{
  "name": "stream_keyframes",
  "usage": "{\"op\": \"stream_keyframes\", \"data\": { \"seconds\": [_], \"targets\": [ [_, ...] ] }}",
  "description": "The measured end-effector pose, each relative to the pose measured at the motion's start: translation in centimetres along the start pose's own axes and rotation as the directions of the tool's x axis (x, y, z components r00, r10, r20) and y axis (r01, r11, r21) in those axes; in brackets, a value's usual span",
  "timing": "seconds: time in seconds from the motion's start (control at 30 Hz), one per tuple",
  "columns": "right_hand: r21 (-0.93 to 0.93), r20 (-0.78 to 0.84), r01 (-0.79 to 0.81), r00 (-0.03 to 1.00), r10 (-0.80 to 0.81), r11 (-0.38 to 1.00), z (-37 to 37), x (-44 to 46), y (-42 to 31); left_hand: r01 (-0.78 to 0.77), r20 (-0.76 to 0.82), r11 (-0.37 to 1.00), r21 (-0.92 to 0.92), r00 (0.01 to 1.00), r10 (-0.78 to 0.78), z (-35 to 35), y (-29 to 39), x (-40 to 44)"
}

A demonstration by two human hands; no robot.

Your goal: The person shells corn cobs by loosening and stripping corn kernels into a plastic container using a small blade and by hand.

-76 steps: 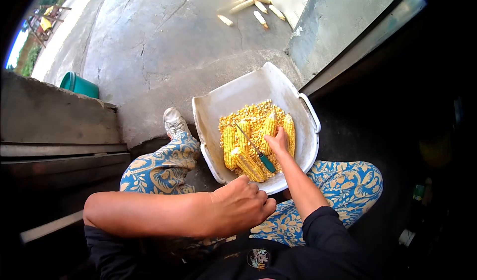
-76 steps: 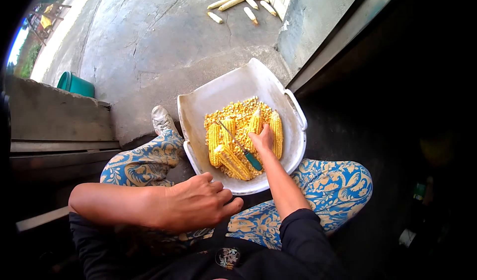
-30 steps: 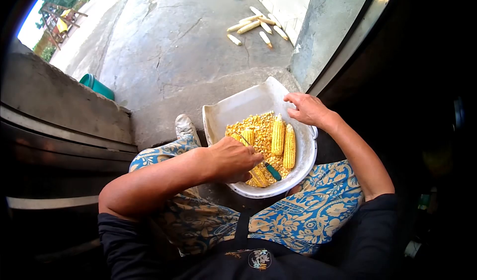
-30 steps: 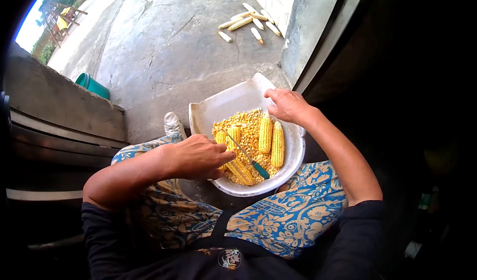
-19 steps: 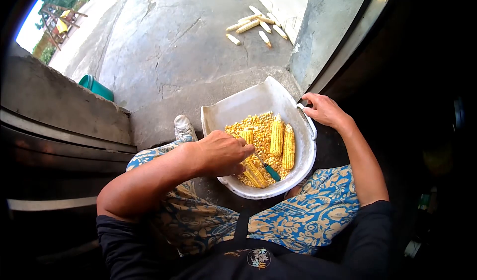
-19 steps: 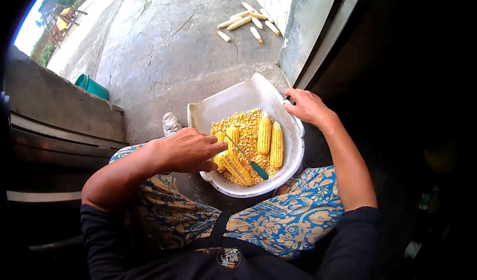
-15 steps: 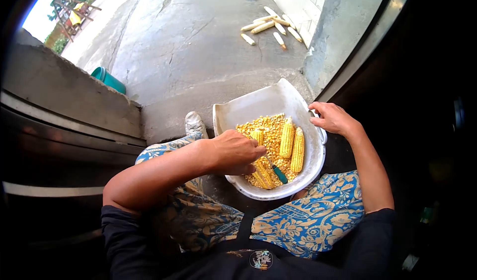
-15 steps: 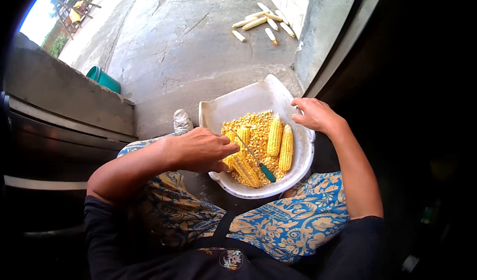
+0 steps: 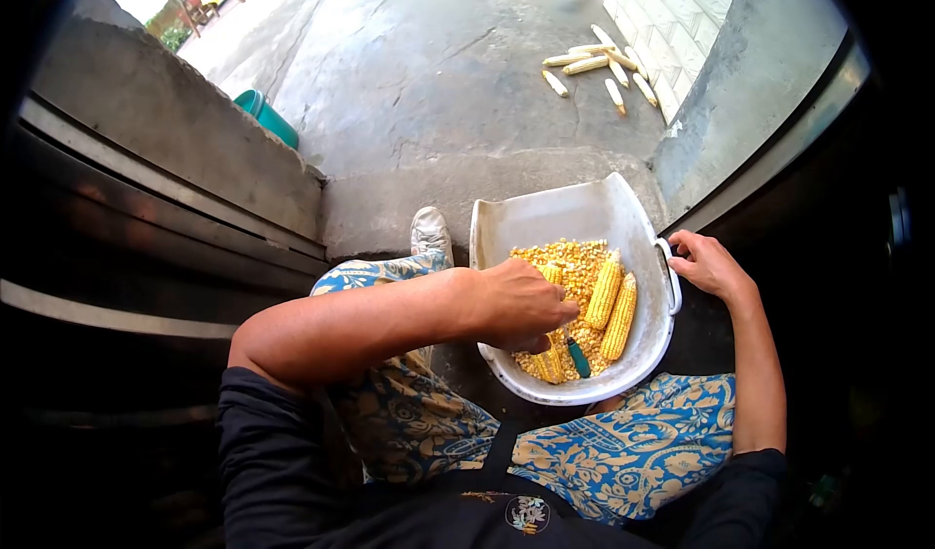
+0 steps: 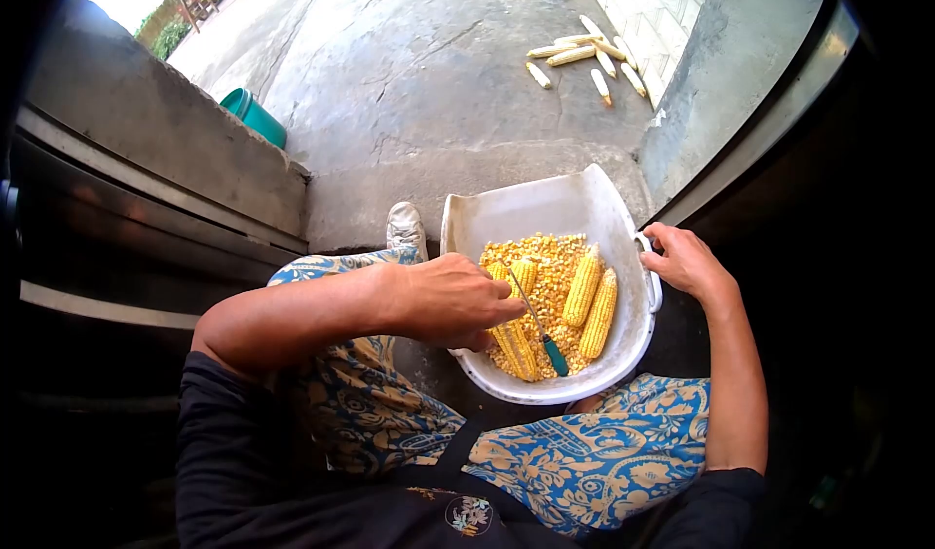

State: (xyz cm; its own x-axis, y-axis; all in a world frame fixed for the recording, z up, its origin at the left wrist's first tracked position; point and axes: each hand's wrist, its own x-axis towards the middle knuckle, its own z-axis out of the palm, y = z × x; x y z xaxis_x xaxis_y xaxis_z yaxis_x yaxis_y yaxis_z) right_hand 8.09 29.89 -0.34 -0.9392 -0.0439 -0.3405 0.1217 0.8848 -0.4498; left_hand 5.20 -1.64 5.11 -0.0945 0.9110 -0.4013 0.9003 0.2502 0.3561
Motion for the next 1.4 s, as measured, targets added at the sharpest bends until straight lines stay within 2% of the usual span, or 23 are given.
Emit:
{"op": "stream_keyframes", "data": {
  "seconds": [0.37, 0.47, 1.1, 1.4],
  "targets": [
    [0.016, 0.001, -0.009, 1.000, 0.009, 1.000, 0.18, 0.15, -0.07, 0.004, 0.002, 1.000, -0.012, 1.000, -0.004, -0.36, 0.06, -0.20],
    [0.013, -0.011, 0.010, 1.000, -0.010, 1.000, 0.06, -0.10, -0.30, 0.039, 0.044, 0.999, -0.021, 0.998, -0.038, -0.63, 0.05, -0.11],
    [-0.010, -0.006, -0.013, 1.000, 0.013, 1.000, 0.44, 0.20, 0.02, 0.020, -0.007, 1.000, -0.023, 1.000, -0.020, -0.45, -0.21, -0.28],
    [-0.027, -0.020, 0.028, 0.999, -0.029, 0.999, 0.58, 0.07, -0.02, 0.041, -0.013, 0.999, -0.023, 0.999, -0.041, -0.47, -0.29, -0.34]
  ]
}}
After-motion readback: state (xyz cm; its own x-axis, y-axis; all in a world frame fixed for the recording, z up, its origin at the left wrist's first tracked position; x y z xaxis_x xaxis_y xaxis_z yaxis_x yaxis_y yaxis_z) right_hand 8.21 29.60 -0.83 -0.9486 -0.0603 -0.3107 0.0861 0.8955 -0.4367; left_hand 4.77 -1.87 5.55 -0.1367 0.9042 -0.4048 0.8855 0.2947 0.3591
